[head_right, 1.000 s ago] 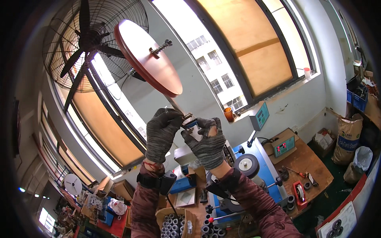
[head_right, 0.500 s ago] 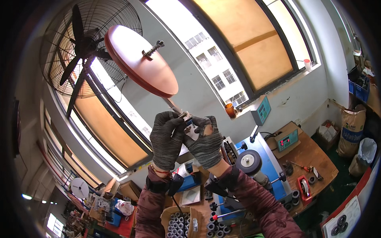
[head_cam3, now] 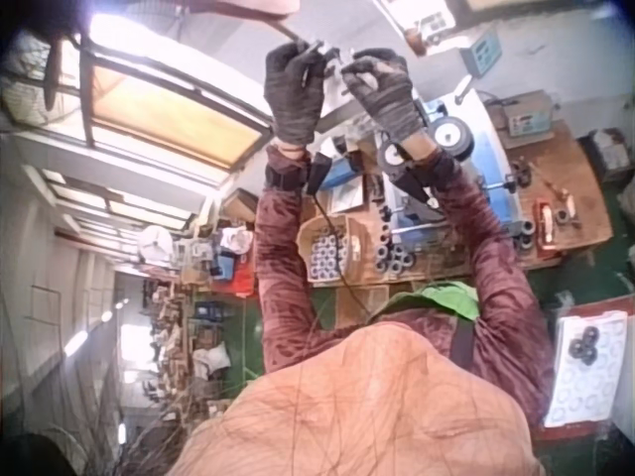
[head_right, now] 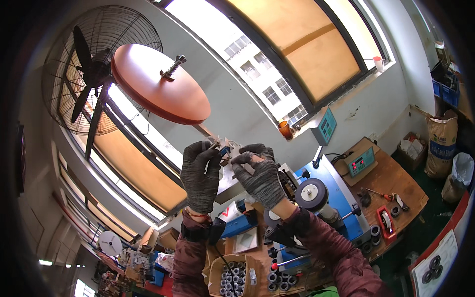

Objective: Operating a metal winding machine to process ribbon material by threading it through rollers and onto a rotating disc.

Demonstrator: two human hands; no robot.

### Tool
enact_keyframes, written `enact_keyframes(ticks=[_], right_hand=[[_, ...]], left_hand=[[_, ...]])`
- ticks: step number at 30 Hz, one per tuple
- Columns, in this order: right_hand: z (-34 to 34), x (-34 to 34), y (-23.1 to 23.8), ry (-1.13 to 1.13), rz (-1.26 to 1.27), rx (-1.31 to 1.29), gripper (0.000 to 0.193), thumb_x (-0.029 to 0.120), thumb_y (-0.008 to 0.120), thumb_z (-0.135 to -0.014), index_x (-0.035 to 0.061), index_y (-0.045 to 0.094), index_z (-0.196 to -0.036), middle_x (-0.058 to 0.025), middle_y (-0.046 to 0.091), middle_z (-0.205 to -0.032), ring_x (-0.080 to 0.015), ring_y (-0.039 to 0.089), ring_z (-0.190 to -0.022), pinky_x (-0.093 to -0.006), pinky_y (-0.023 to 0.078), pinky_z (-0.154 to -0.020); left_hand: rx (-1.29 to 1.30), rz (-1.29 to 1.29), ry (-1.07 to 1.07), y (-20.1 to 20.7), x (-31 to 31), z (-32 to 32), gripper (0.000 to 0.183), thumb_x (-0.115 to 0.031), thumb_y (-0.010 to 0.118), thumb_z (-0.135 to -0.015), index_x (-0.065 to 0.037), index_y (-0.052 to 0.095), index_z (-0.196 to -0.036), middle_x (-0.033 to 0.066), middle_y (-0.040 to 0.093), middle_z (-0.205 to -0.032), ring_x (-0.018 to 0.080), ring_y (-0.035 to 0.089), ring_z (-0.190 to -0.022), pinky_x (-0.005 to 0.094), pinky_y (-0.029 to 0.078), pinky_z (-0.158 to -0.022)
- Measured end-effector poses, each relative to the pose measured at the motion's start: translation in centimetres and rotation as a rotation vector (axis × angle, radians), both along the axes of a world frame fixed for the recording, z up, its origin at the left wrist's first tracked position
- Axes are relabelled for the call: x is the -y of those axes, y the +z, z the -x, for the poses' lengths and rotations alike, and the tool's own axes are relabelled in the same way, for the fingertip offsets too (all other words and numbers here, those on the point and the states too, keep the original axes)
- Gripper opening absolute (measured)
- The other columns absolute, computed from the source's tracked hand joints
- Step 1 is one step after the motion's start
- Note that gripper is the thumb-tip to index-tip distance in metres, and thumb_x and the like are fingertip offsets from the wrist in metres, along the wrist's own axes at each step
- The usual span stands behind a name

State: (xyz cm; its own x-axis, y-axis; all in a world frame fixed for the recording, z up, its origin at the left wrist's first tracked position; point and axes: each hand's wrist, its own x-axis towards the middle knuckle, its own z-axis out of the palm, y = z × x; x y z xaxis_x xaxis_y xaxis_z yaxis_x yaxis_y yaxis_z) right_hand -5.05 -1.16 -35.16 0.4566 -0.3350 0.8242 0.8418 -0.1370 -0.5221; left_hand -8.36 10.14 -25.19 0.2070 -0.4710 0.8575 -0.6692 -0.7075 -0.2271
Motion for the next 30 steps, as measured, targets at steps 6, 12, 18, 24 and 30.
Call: enact_keyframes(ticks=[6,12,18,24,30], right_hand=[[0.2,-0.7,1.3,-0.026,-0.08,-0.094,0.023,0.019,0.07,-0.067,0.0092,0.066,-0.087,-0.0125,0.056,-0.097,-0.0276,0.049,-0.099,-0.0374,0.041,-0.087],[-2.1,-1.3,1.4,0.177,-0.153,-0.085,0.024,0.021,0.07,-0.067,0.0078,0.066,-0.087,-0.0137,0.056,-0.102,-0.0275,0.052,-0.097,-0.0371,0.041,-0.087],[-1.3,0.7,-0.4,0.013,0.001,0.0,0.01,0.013,0.064,-0.065,0.0071,0.062,-0.073,-0.01,0.057,-0.079,-0.0255,0.052,-0.089,-0.0358,0.04,-0.08],[1.0,4.6,-5.7,-0.048,0.15,-0.119,0.006,0.012,0.06,-0.066,0.006,0.059,-0.067,-0.01,0.055,-0.066,-0.0244,0.053,-0.08,-0.035,0.043,-0.07],[4.9,5.3,-15.4,0.203,0.463,-0.395,0.007,0.015,0.063,-0.069,0.008,0.059,-0.069,-0.0124,0.059,-0.066,-0.0261,0.059,-0.062,-0.0349,0.046,-0.056]], left_hand=[[-0.01,0.013,0.01,0.2,0.4,0.7,0.015,-0.004,0.066,-0.073,-0.005,0.06,-0.088,0.0111,0.056,-0.094,0.0245,0.058,-0.082,0.032,0.049,-0.067],[-0.028,0.029,0.016,0.0,0.3,0.5,0.016,-0.002,0.065,-0.073,-0.004,0.061,-0.088,0.0106,0.056,-0.095,0.023,0.058,-0.085,0.0306,0.048,-0.07],[-0.35,0.331,-0.223,0.0,0.4,0.8,0.015,-0.001,0.062,-0.077,-0.003,0.062,-0.092,0.0086,0.054,-0.104,0.0172,0.058,-0.09,0.0292,0.05,-0.072],[-0.508,0.627,-0.356,-0.7,0.0,2.8,0.021,-0.003,0.062,-0.078,-0.001,0.061,-0.099,0.0089,0.053,-0.111,0.0149,0.056,-0.095,0.0263,0.048,-0.076],[-0.262,0.666,0.036,-6.2,-2.0,4.5,0.026,-0.01,0.06,-0.08,0.0,0.056,-0.105,0.0085,0.057,-0.104,0.0166,0.053,-0.093,0.0276,0.043,-0.08]])
